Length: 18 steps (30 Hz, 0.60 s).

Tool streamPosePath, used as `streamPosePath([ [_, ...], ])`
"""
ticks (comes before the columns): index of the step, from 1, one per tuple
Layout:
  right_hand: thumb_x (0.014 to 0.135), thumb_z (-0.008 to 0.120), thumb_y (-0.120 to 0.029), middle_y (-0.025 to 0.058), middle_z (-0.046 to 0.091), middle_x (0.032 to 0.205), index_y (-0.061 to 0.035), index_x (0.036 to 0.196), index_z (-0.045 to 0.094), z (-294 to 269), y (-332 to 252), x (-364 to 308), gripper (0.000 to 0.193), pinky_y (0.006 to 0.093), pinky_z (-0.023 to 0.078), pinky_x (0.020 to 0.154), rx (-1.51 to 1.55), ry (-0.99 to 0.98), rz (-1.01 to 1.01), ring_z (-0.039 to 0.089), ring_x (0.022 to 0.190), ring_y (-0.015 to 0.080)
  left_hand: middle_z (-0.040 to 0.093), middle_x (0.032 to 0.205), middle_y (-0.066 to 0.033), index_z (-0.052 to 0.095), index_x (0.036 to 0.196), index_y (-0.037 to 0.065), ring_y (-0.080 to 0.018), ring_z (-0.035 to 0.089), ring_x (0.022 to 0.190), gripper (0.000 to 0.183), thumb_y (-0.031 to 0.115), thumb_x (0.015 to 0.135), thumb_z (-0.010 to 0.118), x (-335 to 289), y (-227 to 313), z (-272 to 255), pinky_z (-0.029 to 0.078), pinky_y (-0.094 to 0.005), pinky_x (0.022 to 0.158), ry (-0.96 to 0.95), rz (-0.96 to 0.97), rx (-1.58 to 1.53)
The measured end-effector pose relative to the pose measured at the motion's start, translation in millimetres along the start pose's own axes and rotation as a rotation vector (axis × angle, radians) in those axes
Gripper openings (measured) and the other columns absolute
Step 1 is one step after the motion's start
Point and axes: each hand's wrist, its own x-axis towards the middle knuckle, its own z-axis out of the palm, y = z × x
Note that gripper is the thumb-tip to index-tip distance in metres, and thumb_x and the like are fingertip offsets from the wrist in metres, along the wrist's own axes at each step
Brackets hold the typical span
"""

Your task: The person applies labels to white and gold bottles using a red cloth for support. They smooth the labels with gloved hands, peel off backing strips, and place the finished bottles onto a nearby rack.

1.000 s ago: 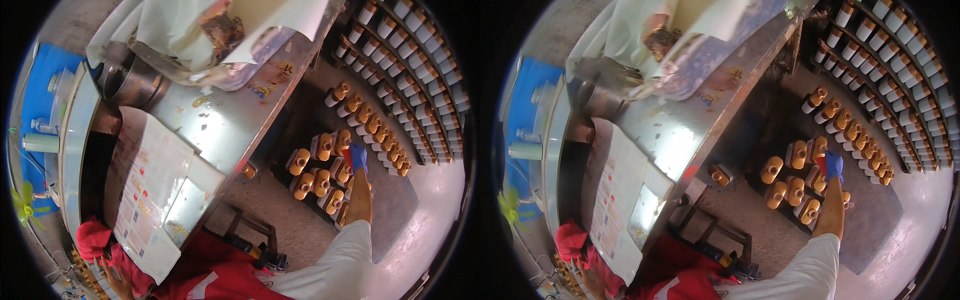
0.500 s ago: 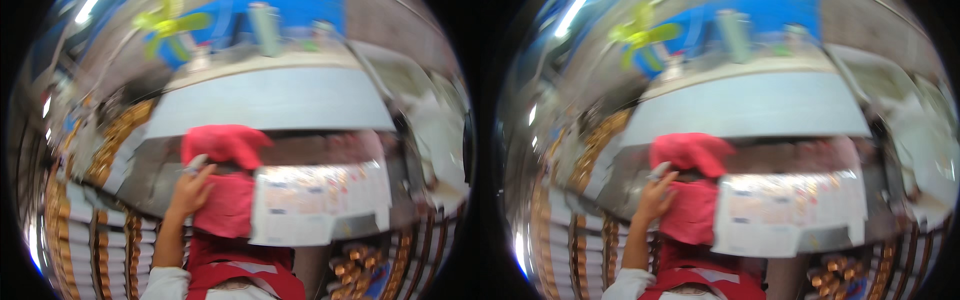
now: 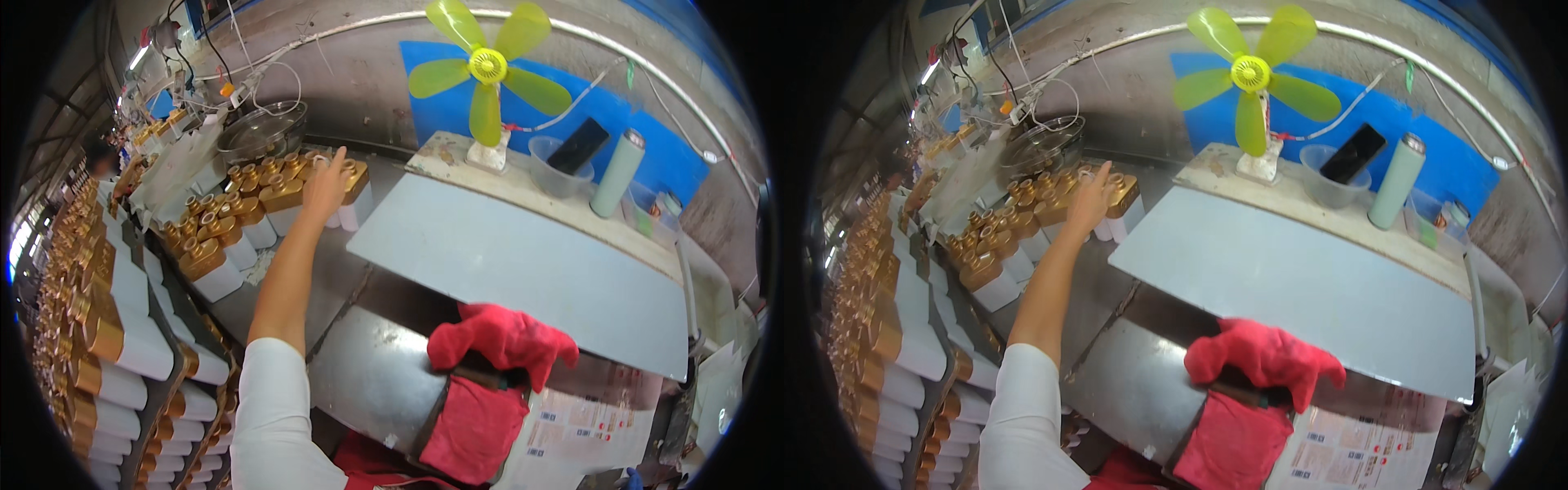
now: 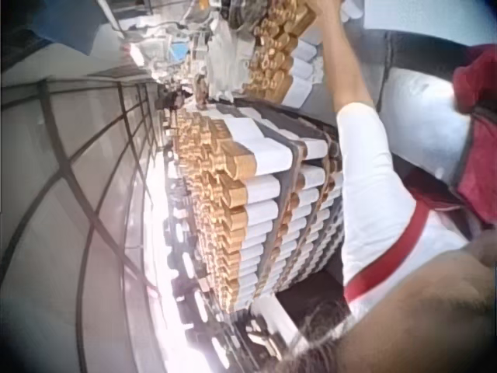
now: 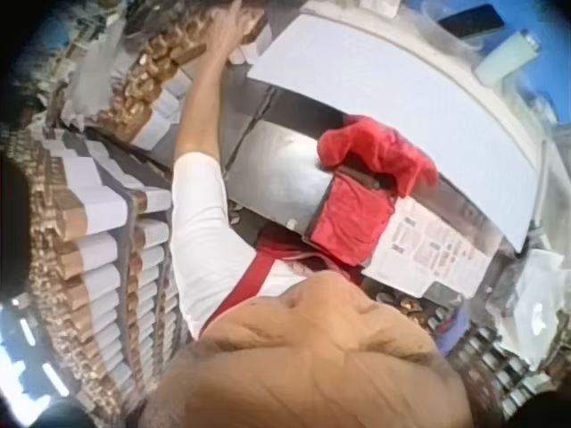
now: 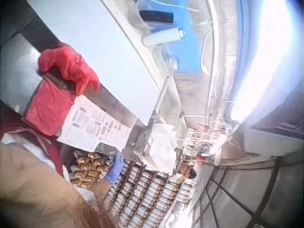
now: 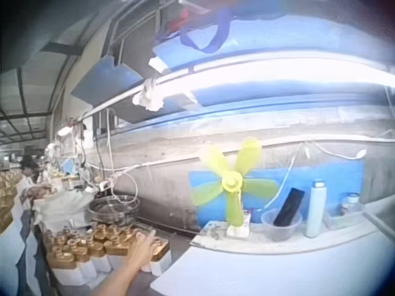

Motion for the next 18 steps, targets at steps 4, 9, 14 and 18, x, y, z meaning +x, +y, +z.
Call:
streamPosePath([
  [4,0.093,0.055,-0.024,0.0010,0.059,0.079,-0.0023,0.108,0.065,65,-23,-13,0.028,0.0206,0.035,0.047,-0.014,-0.064,-0.091,0.048,0.057,0.0070,0.054,0.117,-0.0243,0.049,0.131,0.019,-0.0397,0.058,0.104,0.050,0.046,0.090,0.048,49,-15,24,0.047,-0.0496,0.084,-0.275,-0.103,0.131],
  [9,0.091,0.055,-0.021,-0.0021,0.053,0.070,-0.0014,0.102,0.066,87,-31,-28,0.025,0.0206,0.032,0.046,-0.019,-0.067,-0.199,0.043,0.053,0.0049,0.066,0.094,-0.0172,0.057,0.110,0.014,-0.0347,0.064,0.092,0.034,0.040,0.089,0.050,39,-22,49,0.049,-0.0477,0.077,-0.124,-0.010,0.151],
  [14,0.091,0.054,-0.018,-0.0006,0.058,0.072,-0.0009,0.104,0.066,78,-33,-25,0.024,0.0189,0.032,0.049,-0.030,-0.226,-0.228,0.043,0.054,0.0039,0.065,0.101,-0.0156,0.058,0.115,0.010,-0.0347,0.062,0.093,0.036,0.034,0.089,0.054,-50,-44,17,0.048,-0.0437,0.080,0.124,-0.152,-0.098],
  [18,0.090,0.054,-0.014,0.0025,0.065,0.074,0.0005,0.099,0.069,84,-38,-28,0.023,0.0175,0.033,0.051,-0.063,-0.355,-0.242,0.044,0.056,0.0029,0.063,0.096,-0.0143,0.062,0.105,0.006,-0.0311,0.060,0.085,0.025,0.025,0.090,0.061,-133,-25,-47,0.047,-0.0384,0.080,0.230,-0.185,-0.144],
])
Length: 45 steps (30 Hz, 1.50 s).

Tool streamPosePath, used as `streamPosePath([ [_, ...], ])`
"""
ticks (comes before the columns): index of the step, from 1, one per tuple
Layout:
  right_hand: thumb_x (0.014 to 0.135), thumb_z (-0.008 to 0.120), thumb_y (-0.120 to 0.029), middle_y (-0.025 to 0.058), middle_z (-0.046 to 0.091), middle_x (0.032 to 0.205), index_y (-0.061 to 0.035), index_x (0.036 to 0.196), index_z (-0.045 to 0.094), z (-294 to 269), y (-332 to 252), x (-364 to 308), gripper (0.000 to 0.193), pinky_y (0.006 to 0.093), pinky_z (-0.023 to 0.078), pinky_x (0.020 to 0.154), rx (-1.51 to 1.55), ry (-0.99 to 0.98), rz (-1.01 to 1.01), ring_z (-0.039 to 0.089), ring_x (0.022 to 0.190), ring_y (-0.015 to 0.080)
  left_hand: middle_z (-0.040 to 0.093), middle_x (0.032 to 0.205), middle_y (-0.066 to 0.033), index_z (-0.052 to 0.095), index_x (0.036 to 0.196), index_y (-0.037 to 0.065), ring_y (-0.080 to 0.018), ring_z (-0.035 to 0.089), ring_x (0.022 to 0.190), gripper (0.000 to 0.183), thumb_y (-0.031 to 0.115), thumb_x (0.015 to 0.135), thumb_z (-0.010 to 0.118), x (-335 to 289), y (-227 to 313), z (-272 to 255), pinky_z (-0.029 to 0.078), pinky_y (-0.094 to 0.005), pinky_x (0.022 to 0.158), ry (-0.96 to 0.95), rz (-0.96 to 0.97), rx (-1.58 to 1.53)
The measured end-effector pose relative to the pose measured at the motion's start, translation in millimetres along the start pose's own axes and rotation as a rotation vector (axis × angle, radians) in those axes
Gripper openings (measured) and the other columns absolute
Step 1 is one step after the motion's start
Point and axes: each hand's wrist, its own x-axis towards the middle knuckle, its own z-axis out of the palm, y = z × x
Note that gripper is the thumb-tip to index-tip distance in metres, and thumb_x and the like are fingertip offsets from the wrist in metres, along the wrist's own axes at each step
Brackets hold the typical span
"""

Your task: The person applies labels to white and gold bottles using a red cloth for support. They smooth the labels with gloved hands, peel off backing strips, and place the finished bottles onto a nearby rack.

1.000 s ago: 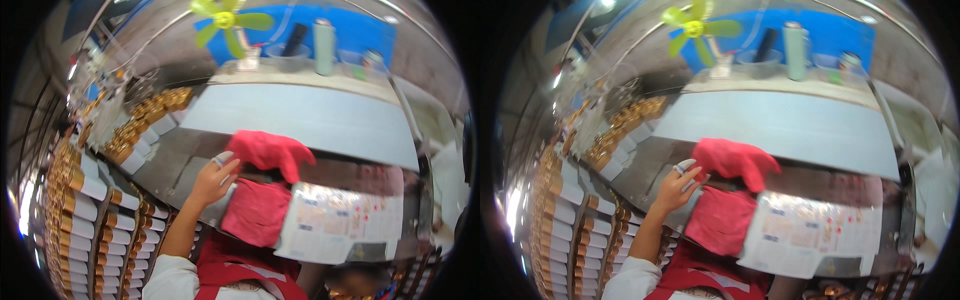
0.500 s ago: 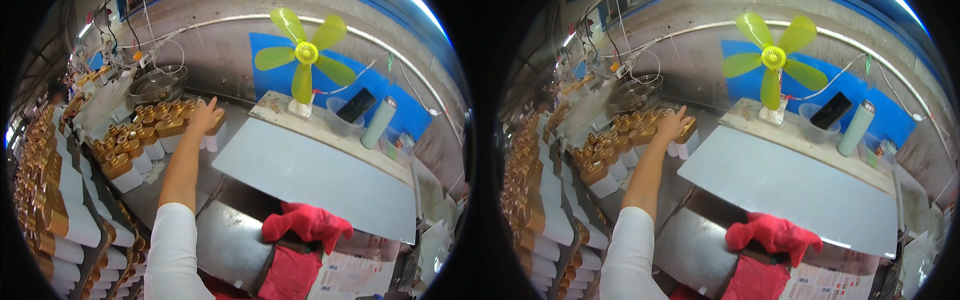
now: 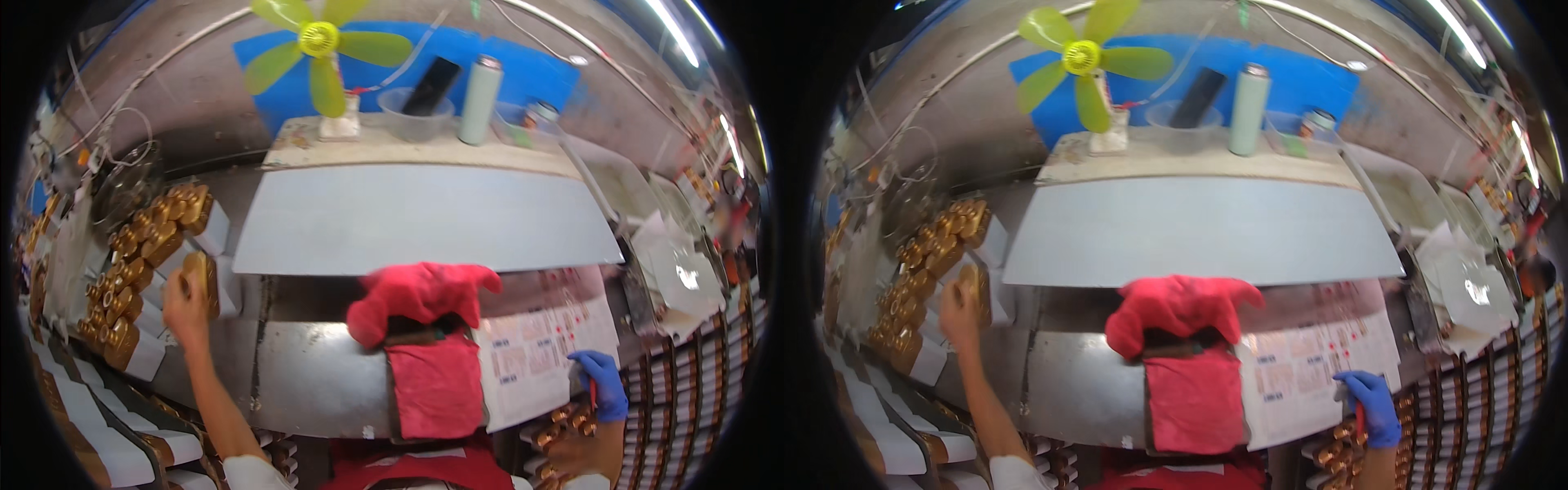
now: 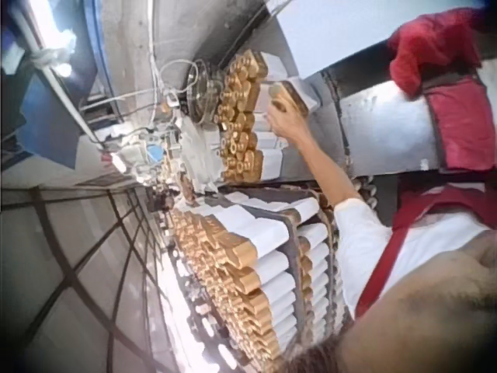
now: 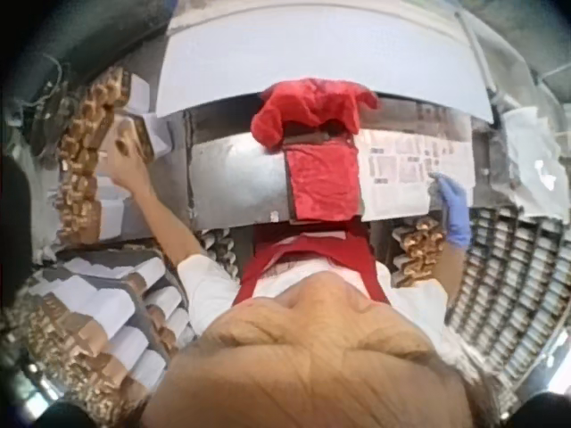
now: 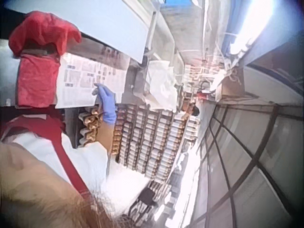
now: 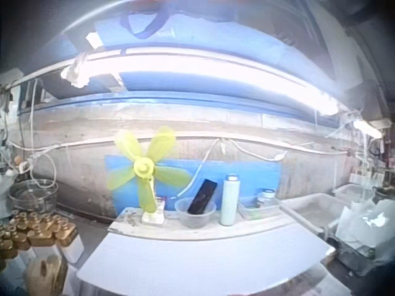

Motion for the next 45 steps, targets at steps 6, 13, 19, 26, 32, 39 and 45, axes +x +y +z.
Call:
streamPosePath([
  [6,0.091,0.056,-0.014,0.0035,0.067,0.080,-0.0006,0.106,0.069,7,21,-14,0.024,0.0208,0.044,0.065,-0.177,-0.297,0.029,0.055,0.068,0.0064,0.056,0.074,-0.0105,0.062,0.094,0.002,-0.0252,0.053,0.063,0.018,0.014,0.082,0.068,-67,56,-125,0.042,-0.0339,0.059,-0.317,0.274,-0.233],
  [13,0.092,0.057,-0.016,0.0039,0.067,0.081,-0.0008,0.107,0.068,-11,62,9,0.024,0.0224,0.044,0.070,-0.106,-0.143,0.010,0.058,0.075,0.0083,0.058,0.073,-0.0090,0.067,0.089,0.004,-0.0255,0.052,0.061,0.028,0.021,0.068,0.074,-61,178,-130,0.040,-0.0336,0.057,-0.695,0.779,-0.789],
  [19,0.092,0.058,-0.017,0.0042,0.066,0.081,0.0000,0.109,0.067,-40,92,23,0.026,0.0221,0.045,0.068,-0.065,0.029,-0.055,0.058,0.074,0.0089,0.054,0.073,-0.0119,0.066,0.101,0.007,-0.0254,0.047,0.063,0.025,0.018,0.079,0.069,-79,259,-53,0.041,-0.0336,0.058,-1.012,0.893,-0.832],
  [26,0.084,0.068,-0.018,0.0044,0.067,0.082,-0.0079,0.110,0.068,-27,103,28,0.028,0.0252,0.047,0.063,-0.375,0.081,-0.118,0.054,0.063,0.0098,0.052,0.124,-0.0164,0.052,0.130,0.004,-0.0258,0.054,0.102,0.049,0.004,0.082,0.063,-104,251,-27,0.043,-0.0322,0.089,-0.899,0.527,-0.714],
  [32,0.075,0.076,-0.023,0.0062,0.067,0.077,-0.0078,0.105,0.070,43,42,81,0.035,0.0299,0.048,0.059,-0.522,0.027,-0.544,0.058,0.057,0.0195,0.042,0.135,-0.0144,0.011,0.149,0.005,-0.0232,0.048,0.117,0.089,0.003,0.080,0.066,-197,221,-34,0.039,-0.0375,0.101,-0.884,-0.214,-1.251],
  [39,0.055,0.083,-0.050,0.0232,0.059,0.114,-0.0018,0.125,0.052,82,-10,187,0.090,0.0398,0.048,0.085,-1.367,-0.496,-0.004,0.059,0.103,0.0338,0.040,0.137,-0.0161,0.005,0.149,0.003,-0.0240,0.049,0.120,0.092,-0.002,0.080,0.066,-191,220,-26,0.041,-0.0370,0.101,-0.963,-0.393,-1.368],
  [45,0.060,0.079,-0.056,0.0170,0.061,0.115,-0.0042,0.118,0.057,64,18,244,0.081,0.0372,0.043,0.093,-1.069,-0.296,-0.440,0.058,0.105,0.0306,0.040,0.137,-0.0171,0.004,0.149,0.004,-0.0246,0.050,0.120,0.091,-0.003,0.081,0.064,-191,221,-29,0.041,-0.0376,0.100,-0.993,-0.446,-1.428],
])
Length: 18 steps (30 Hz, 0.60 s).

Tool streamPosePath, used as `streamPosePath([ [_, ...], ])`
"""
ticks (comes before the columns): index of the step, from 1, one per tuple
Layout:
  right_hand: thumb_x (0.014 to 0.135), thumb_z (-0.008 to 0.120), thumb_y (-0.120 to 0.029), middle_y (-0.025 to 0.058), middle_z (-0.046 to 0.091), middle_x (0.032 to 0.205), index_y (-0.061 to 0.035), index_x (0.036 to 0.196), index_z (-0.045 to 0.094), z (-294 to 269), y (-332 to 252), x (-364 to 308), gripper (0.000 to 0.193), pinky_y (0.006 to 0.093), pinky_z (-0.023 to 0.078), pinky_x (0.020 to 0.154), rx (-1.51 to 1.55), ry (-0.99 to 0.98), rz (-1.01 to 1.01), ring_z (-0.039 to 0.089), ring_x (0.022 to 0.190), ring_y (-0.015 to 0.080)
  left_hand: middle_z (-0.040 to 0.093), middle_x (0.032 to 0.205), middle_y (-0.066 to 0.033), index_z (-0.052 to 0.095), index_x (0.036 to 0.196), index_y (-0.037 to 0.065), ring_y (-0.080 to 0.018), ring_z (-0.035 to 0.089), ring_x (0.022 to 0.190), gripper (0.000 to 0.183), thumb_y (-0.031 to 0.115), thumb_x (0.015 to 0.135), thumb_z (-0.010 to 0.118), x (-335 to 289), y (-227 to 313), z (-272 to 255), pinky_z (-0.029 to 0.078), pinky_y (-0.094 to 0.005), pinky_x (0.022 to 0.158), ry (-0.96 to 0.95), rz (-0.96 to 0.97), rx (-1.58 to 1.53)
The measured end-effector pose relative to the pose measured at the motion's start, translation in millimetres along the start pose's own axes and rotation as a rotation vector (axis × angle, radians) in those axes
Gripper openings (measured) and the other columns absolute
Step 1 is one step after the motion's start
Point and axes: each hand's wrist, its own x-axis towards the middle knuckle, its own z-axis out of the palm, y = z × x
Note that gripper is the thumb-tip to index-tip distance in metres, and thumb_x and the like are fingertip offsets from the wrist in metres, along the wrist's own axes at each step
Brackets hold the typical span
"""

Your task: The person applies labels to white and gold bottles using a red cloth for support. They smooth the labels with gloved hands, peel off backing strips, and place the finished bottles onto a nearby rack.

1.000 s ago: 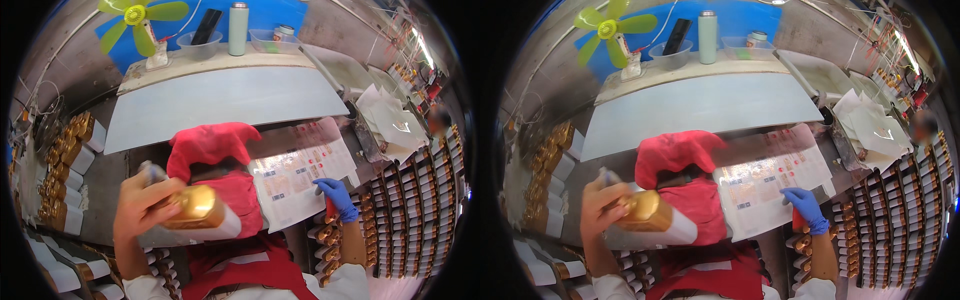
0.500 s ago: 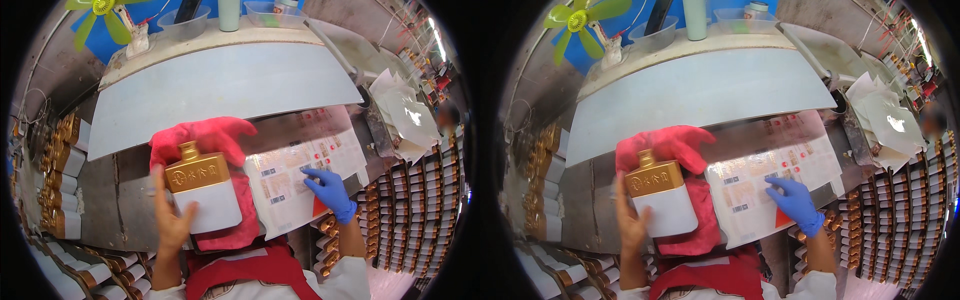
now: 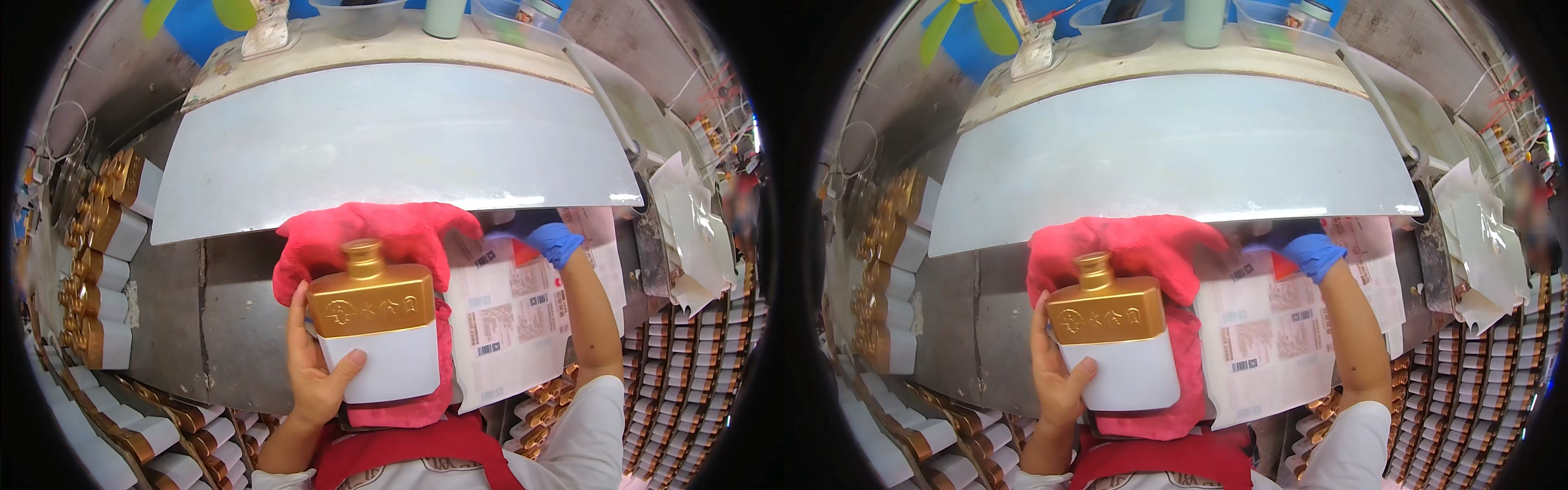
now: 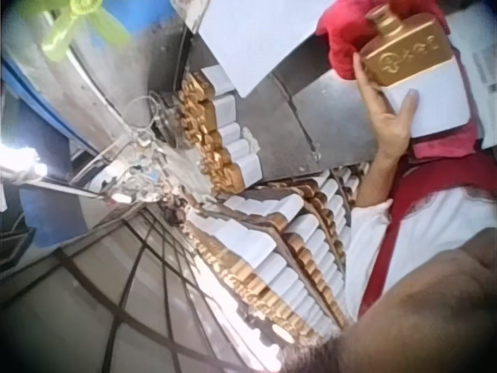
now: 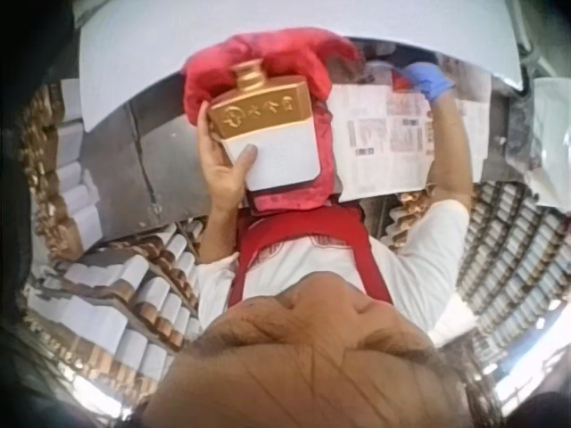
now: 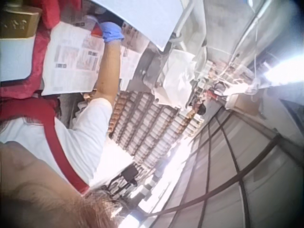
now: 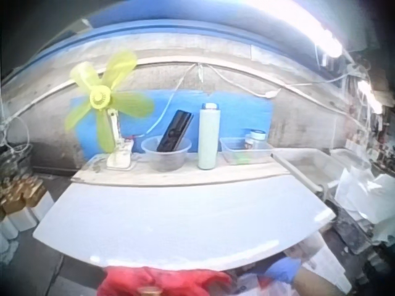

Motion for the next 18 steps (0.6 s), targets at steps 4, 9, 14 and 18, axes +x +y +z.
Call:
streamPosePath([
  [4,0.064,0.077,-0.053,0.0147,0.061,0.115,-0.0079,0.117,0.058,5,12,12,0.073,0.0382,0.043,0.093,0.179,0.033,-0.044,0.055,0.108,0.0285,0.040,0.138,-0.0167,0.002,0.149,0.006,-0.0244,0.049,0.121,0.091,-0.006,0.081,0.062,-2,0,-2,0.040,-0.0373,0.101,-0.014,-0.019,-0.006],
  [9,0.074,0.074,-0.043,0.0135,0.062,0.114,-0.0079,0.117,0.059,35,37,35,0.058,0.0360,0.044,0.092,0.380,0.141,-0.016,0.057,0.106,0.0274,0.036,0.141,-0.0145,0.005,0.149,0.005,-0.0230,0.043,0.126,0.090,-0.004,0.080,0.061,-4,-1,6,0.034,-0.0361,0.105,0.024,-0.016,-0.020],
  [14,0.079,0.070,-0.029,0.0134,0.063,0.106,-0.0070,0.102,0.064,47,20,6,0.033,0.0357,0.047,0.084,0.064,0.399,0.118,0.059,0.097,0.0302,0.032,0.143,-0.0137,0.004,0.149,0.004,-0.0220,0.043,0.126,0.086,-0.005,0.084,0.059,-3,-4,2,0.037,-0.0340,0.103,-0.048,0.020,0.026],
  [18,0.077,0.071,-0.013,0.0103,0.064,0.085,-0.0035,0.082,0.064,10,-67,-80,0.013,0.0339,0.046,0.059,0.047,0.632,-0.083,0.058,0.066,0.0236,0.037,0.140,-0.0143,0.005,0.150,0.005,-0.0219,0.040,0.127,0.084,-0.006,0.083,0.055,-5,-8,-1,0.031,-0.0347,0.106,-0.043,0.055,0.158],
])
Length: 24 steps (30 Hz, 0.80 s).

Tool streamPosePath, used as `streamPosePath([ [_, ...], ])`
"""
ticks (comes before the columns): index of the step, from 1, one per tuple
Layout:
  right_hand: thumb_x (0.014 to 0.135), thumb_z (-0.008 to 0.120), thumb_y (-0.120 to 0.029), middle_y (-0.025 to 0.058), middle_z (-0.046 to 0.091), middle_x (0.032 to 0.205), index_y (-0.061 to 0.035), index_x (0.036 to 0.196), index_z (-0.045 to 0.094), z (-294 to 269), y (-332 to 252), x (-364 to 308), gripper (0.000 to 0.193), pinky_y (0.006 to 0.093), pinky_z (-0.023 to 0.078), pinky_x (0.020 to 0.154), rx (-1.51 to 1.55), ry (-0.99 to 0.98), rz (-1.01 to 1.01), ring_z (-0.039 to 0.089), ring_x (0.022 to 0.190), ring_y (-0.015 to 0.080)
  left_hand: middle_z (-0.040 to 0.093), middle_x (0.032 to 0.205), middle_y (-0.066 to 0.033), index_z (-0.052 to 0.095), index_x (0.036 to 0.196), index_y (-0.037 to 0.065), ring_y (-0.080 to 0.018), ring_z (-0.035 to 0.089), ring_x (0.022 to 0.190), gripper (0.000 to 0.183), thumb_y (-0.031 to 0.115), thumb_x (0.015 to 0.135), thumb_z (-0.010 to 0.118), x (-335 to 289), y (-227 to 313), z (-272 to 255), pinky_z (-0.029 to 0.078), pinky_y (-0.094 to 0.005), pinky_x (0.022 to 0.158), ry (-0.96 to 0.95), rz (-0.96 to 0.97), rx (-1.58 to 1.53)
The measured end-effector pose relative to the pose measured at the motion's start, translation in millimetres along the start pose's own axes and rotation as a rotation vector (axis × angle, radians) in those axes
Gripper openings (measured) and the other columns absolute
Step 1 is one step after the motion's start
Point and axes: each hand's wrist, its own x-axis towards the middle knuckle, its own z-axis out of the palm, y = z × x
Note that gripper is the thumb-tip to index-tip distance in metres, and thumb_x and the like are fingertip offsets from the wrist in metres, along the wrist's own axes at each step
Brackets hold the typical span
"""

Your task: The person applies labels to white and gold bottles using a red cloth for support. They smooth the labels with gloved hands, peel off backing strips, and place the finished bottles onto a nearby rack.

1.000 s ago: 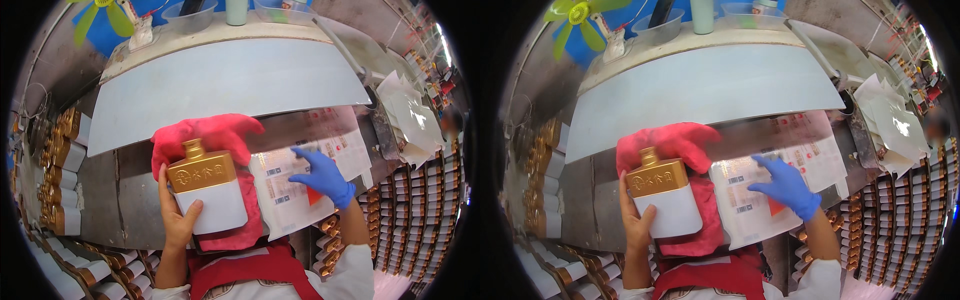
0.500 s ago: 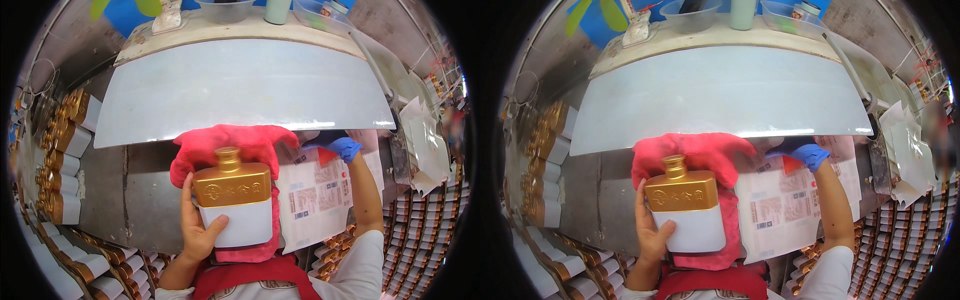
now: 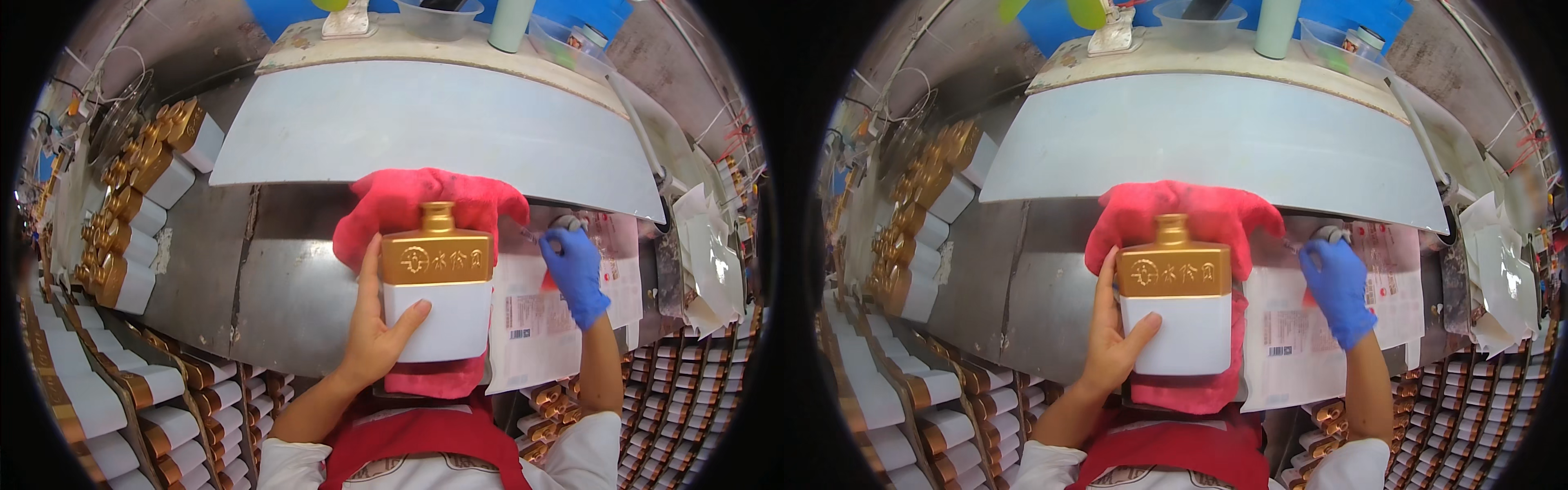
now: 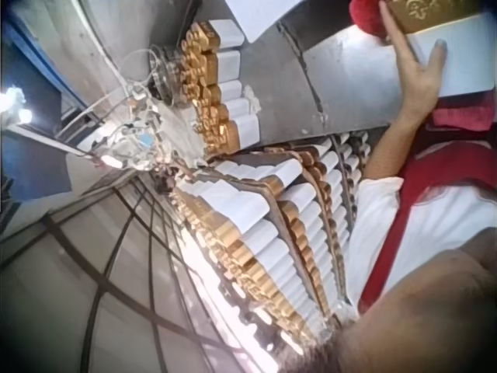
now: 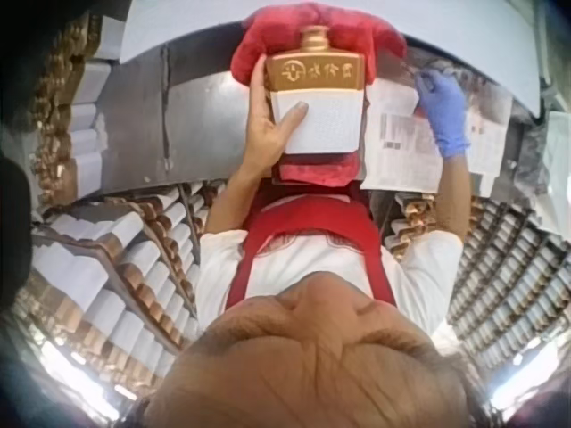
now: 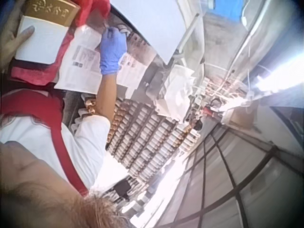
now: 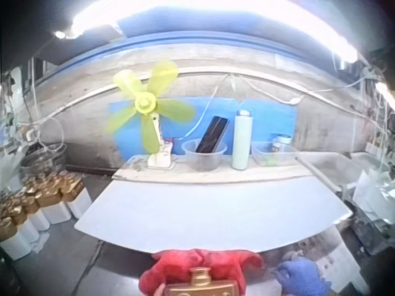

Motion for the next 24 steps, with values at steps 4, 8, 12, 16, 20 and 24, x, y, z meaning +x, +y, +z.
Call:
streamPosePath([
  [4,0.074,0.070,-0.005,0.0081,0.065,0.087,-0.0030,0.075,0.064,-70,-76,-27,0.006,0.0256,0.043,0.055,0.177,-0.239,-0.008,0.054,0.059,0.0147,0.026,0.147,-0.0168,0.002,0.149,0.001,-0.0230,0.030,0.134,0.079,0.014,0.093,0.055,-6,-7,-9,0.024,-0.0336,0.109,0.002,0.026,-0.062],
  [8,0.073,0.073,-0.009,0.0029,0.067,0.087,-0.0040,0.079,0.069,-114,-119,-38,0.009,0.0208,0.040,0.054,0.587,-0.493,0.256,0.054,0.061,0.0047,0.022,0.150,-0.0170,0.001,0.148,-0.003,-0.0232,0.028,0.136,0.075,0.035,0.099,0.043,-13,-13,-13,0.023,-0.0329,0.110,-0.094,0.093,-0.232],
  [12,0.074,0.076,-0.012,-0.0020,0.059,0.067,-0.0038,0.085,0.072,-68,-144,-43,0.015,0.0186,0.035,0.052,0.810,-0.330,0.398,0.045,0.057,0.0020,0.019,0.153,-0.0131,0.002,0.148,-0.003,-0.0231,0.022,0.140,0.101,0.067,0.087,0.041,-15,-18,-11,0.019,-0.0368,0.113,-0.090,0.086,-0.302],
  [16,0.076,0.074,-0.007,-0.0030,0.056,0.067,-0.0035,0.080,0.069,-34,-155,-48,0.008,0.0187,0.037,0.054,0.710,-0.165,0.432,0.046,0.059,0.0030,0.027,0.147,-0.0161,0.001,0.148,-0.001,-0.0227,0.037,0.130,0.080,0.033,0.096,0.050,-20,-25,-7,0.029,-0.0334,0.107,-0.090,0.204,-0.300],
  [20,0.074,0.076,-0.012,-0.0010,0.056,0.069,-0.0065,0.080,0.071,-25,-155,-51,0.010,0.0218,0.039,0.053,0.581,-0.071,0.339,0.045,0.057,0.0056,0.035,0.140,-0.0171,0.006,0.148,0.000,-0.0219,0.040,0.127,0.076,0.006,0.092,0.056,-20,-10,3,0.033,-0.0332,0.105,-0.012,0.091,-0.235],
  [24,0.074,0.077,-0.012,0.0000,0.057,0.077,-0.0087,0.083,0.070,-22,-153,-52,0.011,0.0226,0.040,0.054,0.444,-0.028,0.235,0.045,0.060,0.0063,0.036,0.139,-0.0175,0.008,0.147,-0.002,-0.0218,0.042,0.126,0.072,0.005,0.092,0.053,-17,-12,4,0.034,-0.0329,0.104,0.010,0.080,-0.183],
])
